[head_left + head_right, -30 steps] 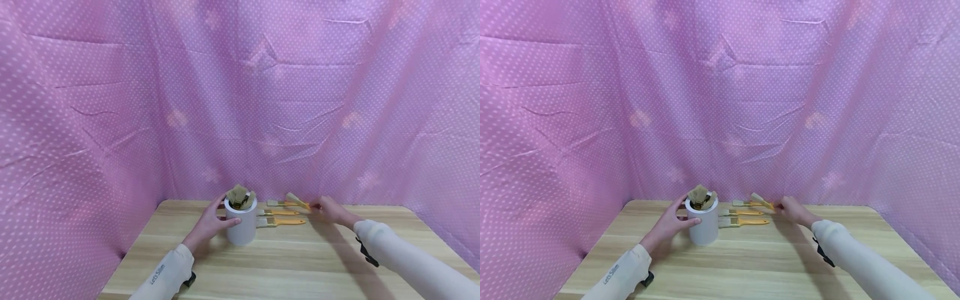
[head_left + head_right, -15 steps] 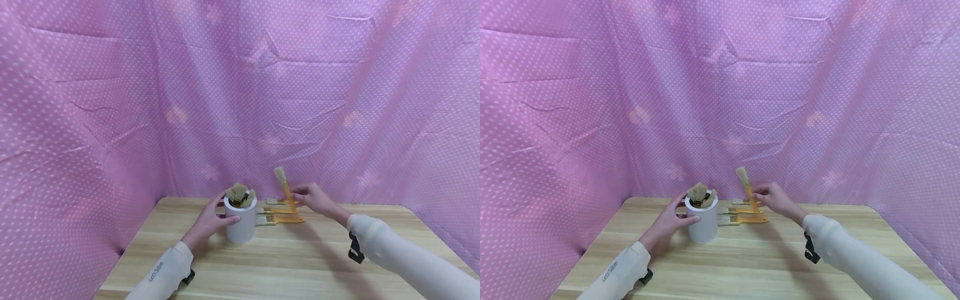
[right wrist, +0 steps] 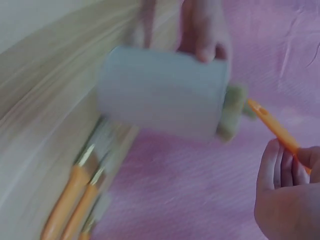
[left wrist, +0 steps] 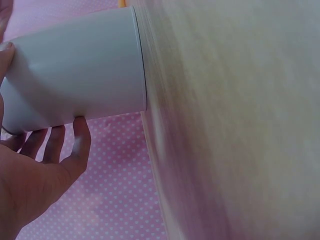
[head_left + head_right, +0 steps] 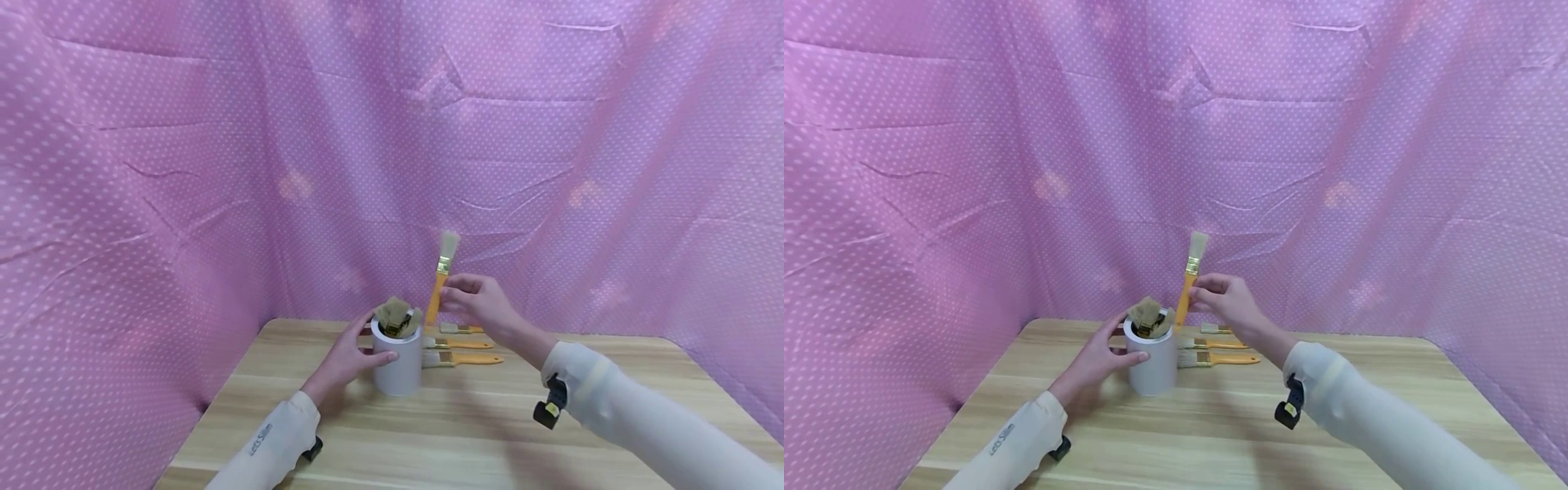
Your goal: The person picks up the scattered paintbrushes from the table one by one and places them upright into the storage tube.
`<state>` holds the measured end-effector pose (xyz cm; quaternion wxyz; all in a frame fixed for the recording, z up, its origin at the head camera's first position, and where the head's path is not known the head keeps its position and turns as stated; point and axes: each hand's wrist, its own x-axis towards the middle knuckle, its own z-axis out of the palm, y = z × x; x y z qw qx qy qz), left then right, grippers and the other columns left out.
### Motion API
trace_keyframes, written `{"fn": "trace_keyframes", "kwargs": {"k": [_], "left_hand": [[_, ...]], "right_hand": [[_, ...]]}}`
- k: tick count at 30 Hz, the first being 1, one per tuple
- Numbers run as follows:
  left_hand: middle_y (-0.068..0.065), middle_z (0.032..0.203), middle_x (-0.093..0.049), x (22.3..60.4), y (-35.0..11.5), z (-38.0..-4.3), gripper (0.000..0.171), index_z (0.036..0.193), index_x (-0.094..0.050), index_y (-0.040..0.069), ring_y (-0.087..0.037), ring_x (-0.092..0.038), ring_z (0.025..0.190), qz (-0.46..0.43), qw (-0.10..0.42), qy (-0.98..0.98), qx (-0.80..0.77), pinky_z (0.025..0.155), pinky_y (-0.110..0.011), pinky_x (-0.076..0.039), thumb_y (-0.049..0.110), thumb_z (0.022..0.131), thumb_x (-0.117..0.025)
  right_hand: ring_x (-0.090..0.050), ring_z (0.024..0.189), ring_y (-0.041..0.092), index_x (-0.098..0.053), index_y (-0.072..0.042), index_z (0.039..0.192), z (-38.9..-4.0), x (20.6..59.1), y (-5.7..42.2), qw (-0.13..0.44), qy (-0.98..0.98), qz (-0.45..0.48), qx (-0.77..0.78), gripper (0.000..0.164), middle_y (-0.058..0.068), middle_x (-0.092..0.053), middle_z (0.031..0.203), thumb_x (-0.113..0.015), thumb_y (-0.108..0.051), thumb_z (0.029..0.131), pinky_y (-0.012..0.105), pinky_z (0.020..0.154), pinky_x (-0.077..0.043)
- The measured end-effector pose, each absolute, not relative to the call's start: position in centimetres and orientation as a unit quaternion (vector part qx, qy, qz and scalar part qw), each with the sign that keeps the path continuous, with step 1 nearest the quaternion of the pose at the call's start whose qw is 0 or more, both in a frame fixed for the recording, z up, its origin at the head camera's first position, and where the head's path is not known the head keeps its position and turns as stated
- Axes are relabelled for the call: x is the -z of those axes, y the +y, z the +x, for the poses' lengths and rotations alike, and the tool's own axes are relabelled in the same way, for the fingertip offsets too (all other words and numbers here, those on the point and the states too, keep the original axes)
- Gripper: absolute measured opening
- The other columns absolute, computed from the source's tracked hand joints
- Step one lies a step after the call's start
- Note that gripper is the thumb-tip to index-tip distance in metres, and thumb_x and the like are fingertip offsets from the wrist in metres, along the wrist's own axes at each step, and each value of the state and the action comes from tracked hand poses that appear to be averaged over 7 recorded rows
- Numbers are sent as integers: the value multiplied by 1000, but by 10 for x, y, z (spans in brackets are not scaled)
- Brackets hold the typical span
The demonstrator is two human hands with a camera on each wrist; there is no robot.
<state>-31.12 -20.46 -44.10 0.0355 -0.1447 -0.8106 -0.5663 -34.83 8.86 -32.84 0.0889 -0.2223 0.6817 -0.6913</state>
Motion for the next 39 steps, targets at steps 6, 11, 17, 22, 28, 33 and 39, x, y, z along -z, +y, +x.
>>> {"fn": "trace_keyframes", "kwargs": {"k": [6, 11, 17, 22, 28, 33, 39], "left_hand": [[4, 147, -47, 439, -205, -311, 100, 156, -35, 41, -26, -50, 129, -147, 33, -805, 575, 98, -41, -54, 42, 74, -92], [6, 147, -47, 441, -205, -311, 100, 156, -36, 41, -25, -50, 129, -147, 30, -803, 577, 97, -40, -55, 43, 74, -92], [7, 147, -46, 444, -204, -311, 99, 155, -36, 42, -27, -47, 131, -155, 22, -797, 583, 98, -40, -54, 43, 74, -92], [8, 148, -44, 443, -203, -309, 96, 154, -35, 44, -27, -46, 132, -161, 20, -797, 581, 99, -41, -54, 44, 76, -91], [7, 148, -44, 441, -202, -309, 99, 155, -35, 43, -25, -48, 130, -148, 23, -808, 570, 98, -39, -54, 46, 74, -91], [6, 150, -43, 441, -203, -308, 104, 158, -31, 39, -25, -48, 131, -146, 26, -808, 570, 98, -39, -54, 45, 74, -92], [6, 151, -43, 440, -204, -309, 106, 160, -29, 37, -24, -48, 131, -153, 33, -803, 575, 98, -39, -54, 43, 74, -92]], "right_hand": [[-70, 96, 33, -69, 7, 113, -344, 319, 63, 49, 681, -254, 685, 23, 19, -72, 106, -71, -8, 97, 45, 94, -57], [-70, 97, 32, -71, 5, 113, -344, 321, 46, 29, 701, -263, 662, 22, 16, -74, 103, -72, -11, 97, 45, 94, -57], [-71, 99, 28, -74, 0, 111, -341, 327, 33, 9, 733, -272, 623, 21, 11, -75, 104, -73, -16, 97, 42, 93, -57], [-69, 92, 23, -76, -7, 108, -339, 330, 27, -23, 776, -292, 558, 17, 2, -75, 103, -74, -20, 96, 42, 84, -60], [-65, 84, 24, -75, -11, 119, -338, 336, 27, -36, 810, -285, 512, 29, -4, -74, 105, -77, -26, 94, 43, 70, -60], [-65, 86, 24, -72, -12, 125, -340, 340, 33, -31, 806, -284, 518, 39, -3, -72, 112, -77, -34, 94, 53, 76, -60], [-65, 91, 28, -72, -15, 122, -345, 342, 47, -51, 801, -282, 525, 34, -2, -72, 111, -73, -37, 96, 45, 79, -59]]}}
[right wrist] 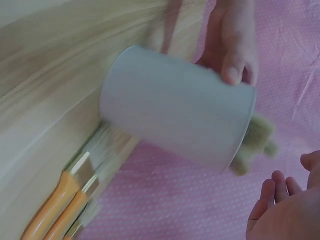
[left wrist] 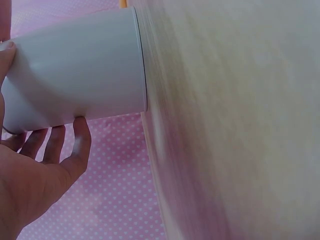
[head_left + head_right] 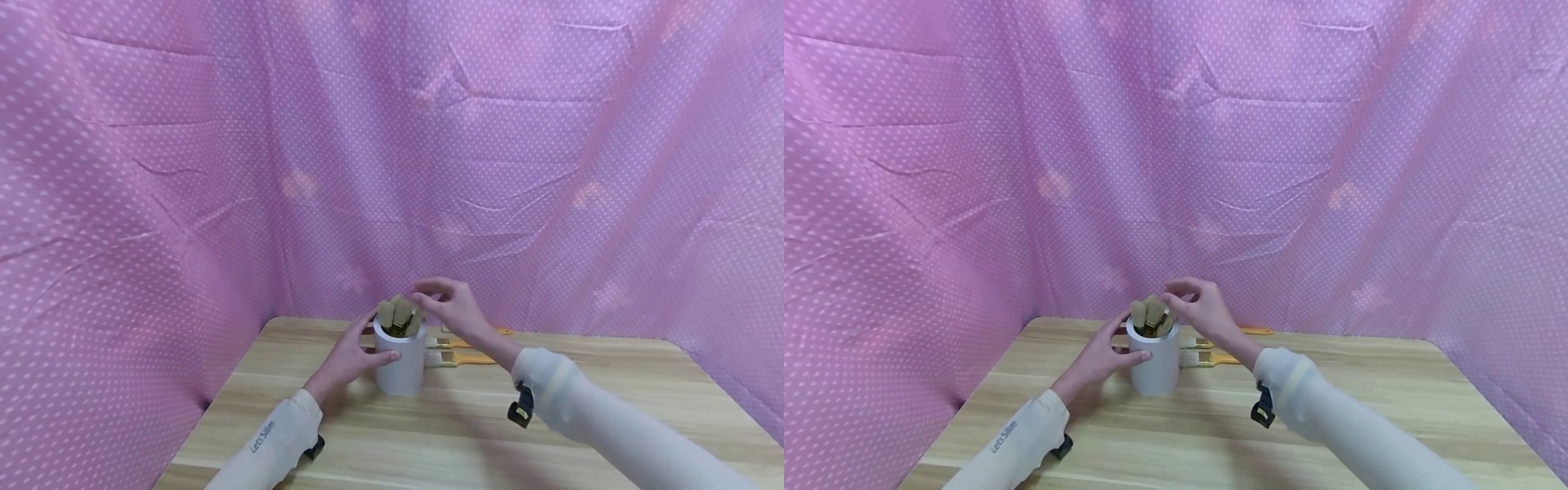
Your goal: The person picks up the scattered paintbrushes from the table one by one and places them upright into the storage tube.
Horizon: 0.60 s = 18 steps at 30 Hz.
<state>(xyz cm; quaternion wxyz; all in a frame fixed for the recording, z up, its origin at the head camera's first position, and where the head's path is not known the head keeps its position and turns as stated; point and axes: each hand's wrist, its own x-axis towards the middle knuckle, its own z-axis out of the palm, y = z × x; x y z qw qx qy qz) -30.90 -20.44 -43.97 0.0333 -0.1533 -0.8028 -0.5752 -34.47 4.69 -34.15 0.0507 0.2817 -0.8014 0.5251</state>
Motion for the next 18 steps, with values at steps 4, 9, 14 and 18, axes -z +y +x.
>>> {"fn": "trace_keyframes", "kwargs": {"k": [4, 9, 14, 18], "left_hand": [[5, 150, -44, 439, -205, -310, 105, 159, -30, 36, -24, -49, 130, -156, 40, -803, 573, 98, -40, -54, 41, 75, -92], [3, 149, -44, 438, -204, -310, 104, 159, -31, 34, -25, -49, 129, -155, 40, -801, 576, 98, -42, -54, 38, 75, -92], [3, 150, -44, 438, -204, -310, 105, 160, -31, 32, -26, -49, 130, -156, 37, -798, 581, 99, -42, -54, 36, 75, -93], [2, 151, -43, 440, -203, -310, 105, 160, -30, 32, -27, -48, 131, -160, 34, -793, 586, 99, -42, -54, 34, 75, -93]], "right_hand": [[-65, 92, 29, -72, -12, 122, -353, 348, 61, 63, -805, 266, -527, 33, 1, -72, 108, -72, -35, 97, 36, 76, -58], [-65, 89, 26, -71, -9, 121, -366, 364, 84, 58, -817, 240, -520, 31, 5, -72, 105, -71, -30, 99, 34, 72, -59], [-65, 95, 25, -71, -5, 120, -379, 385, 107, 56, -827, 225, -512, 28, 7, -71, 107, -70, -24, 99, 39, 80, -60], [-64, 98, 28, -72, -2, 117, -390, 403, 126, 68, -836, 214, -500, 24, 11, -71, 107, -68, -18, 100, 39, 82, -58]]}}
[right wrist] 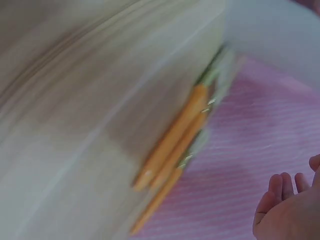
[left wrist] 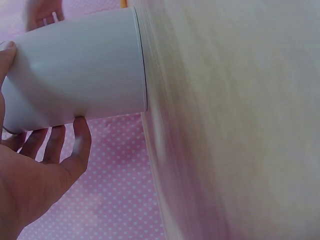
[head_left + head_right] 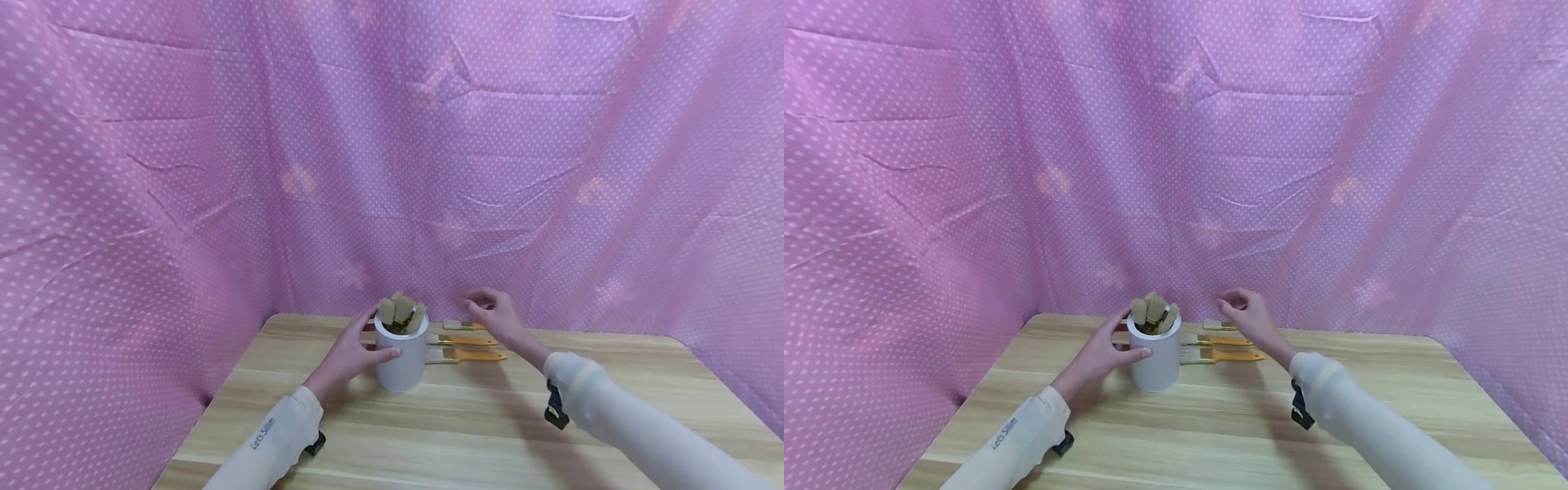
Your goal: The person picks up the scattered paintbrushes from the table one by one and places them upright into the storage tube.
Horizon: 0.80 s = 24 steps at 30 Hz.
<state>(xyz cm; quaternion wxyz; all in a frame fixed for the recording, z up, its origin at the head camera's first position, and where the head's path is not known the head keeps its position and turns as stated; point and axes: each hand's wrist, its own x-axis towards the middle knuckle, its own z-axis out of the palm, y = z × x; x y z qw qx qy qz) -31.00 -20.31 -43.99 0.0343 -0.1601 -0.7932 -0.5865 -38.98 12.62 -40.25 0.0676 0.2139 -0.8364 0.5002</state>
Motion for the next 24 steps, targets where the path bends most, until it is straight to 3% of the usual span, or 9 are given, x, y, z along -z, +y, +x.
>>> {"fn": "trace_keyframes", "kwargs": {"k": [9, 13, 18, 24], "left_hand": [[0, 152, -42, 443, -204, -311, 103, 160, -30, 31, -30, -46, 132, -168, 35, -783, 598, 100, -47, -52, 26, 77, -92], [-5, 152, -42, 442, -202, -310, 102, 160, -29, 26, -32, -46, 131, -164, 38, -786, 595, 100, -51, -51, 18, 80, -90], [-9, 152, -43, 427, -197, -298, 101, 161, -28, 19, -33, -47, 131, -156, 37, -792, 590, 101, -50, -51, 16, 81, -90], [-11, 153, -41, 412, -194, -287, 101, 162, -28, 17, -35, -46, 132, -155, 31, -790, 592, 102, -50, -51, 16, 81, -89]], "right_hand": [[-66, 87, 28, -71, 5, 110, -411, 444, 152, 97, -872, 221, -427, 20, 15, -71, 98, -69, -11, 97, 31, 72, -57], [-66, 86, 29, -71, 3, 105, -419, 460, 164, 94, -891, 227, -381, 17, 14, -70, 96, -71, -10, 94, 39, 73, -58], [-66, 102, 38, -69, 5, 113, -427, 473, 171, 77, -909, 244, -329, 26, 19, -70, 108, -73, -11, 94, 54, 87, -56], [-65, 102, 39, -70, 6, 112, -434, 482, 175, 92, -918, 274, -271, 21, 21, -69, 109, -70, 1, 92, 55, 88, -55]]}}
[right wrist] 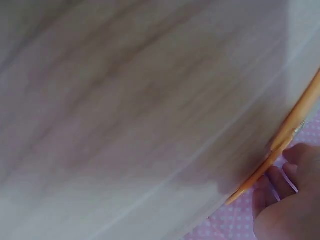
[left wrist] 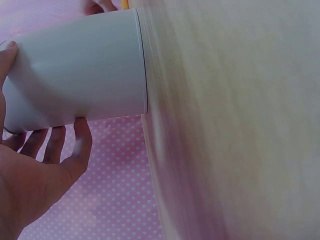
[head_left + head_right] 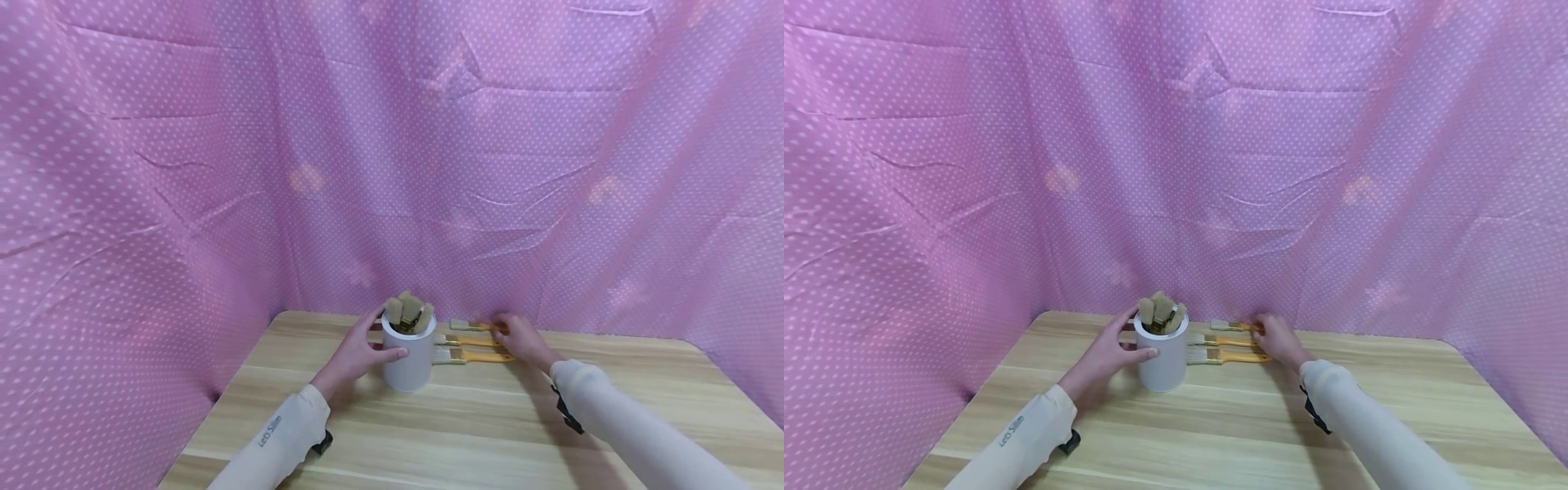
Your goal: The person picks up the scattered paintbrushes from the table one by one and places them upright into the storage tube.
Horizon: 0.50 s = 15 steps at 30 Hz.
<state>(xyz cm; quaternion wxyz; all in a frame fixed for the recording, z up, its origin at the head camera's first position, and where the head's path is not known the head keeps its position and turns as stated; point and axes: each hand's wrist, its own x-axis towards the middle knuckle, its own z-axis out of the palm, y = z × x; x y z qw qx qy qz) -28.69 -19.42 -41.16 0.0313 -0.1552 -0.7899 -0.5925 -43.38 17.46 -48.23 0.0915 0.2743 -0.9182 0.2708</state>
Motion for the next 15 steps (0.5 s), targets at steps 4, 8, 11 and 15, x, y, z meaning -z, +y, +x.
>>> {"fn": "trace_keyframes", "kwargs": {"k": [4, 8, 11, 15], "left_hand": [[-10, 154, -40, 412, -193, -287, 103, 162, -27, 18, -33, -46, 133, -151, 28, -791, 592, 103, -49, -50, 16, 80, -90], [-8, 153, -41, 414, -192, -287, 103, 161, -28, 21, -33, -45, 133, -145, 30, -792, 593, 102, -48, -51, 17, 80, -90], [-6, 153, -41, 414, -193, -287, 101, 161, -30, 22, -33, -45, 134, -144, 31, -792, 593, 102, -48, -51, 17, 80, -90], [-6, 154, -41, 419, -195, -290, 101, 161, -30, 22, -33, -45, 134, -140, 30, -795, 589, 102, -49, -51, 17, 79, -90]], "right_hand": [[-64, 97, 36, -72, 6, 107, -434, 484, 176, 111, -920, 287, -240, 21, 20, -69, 104, -64, 12, 88, 54, 86, -56], [-64, 91, 34, -73, 3, 100, -435, 483, 176, 119, -922, 293, -225, 13, 14, -68, 96, -68, 9, 89, 52, 82, -56], [-62, 84, 29, -73, 1, 95, -436, 483, 177, 120, -919, 304, -220, 6, 9, -66, 90, -74, 3, 90, 48, 76, -56], [-59, 78, 22, -73, 0, 93, -436, 485, 180, 127, -911, 329, -214, 7, 7, -66, 86, -77, 2, 88, 44, 69, -55]]}}
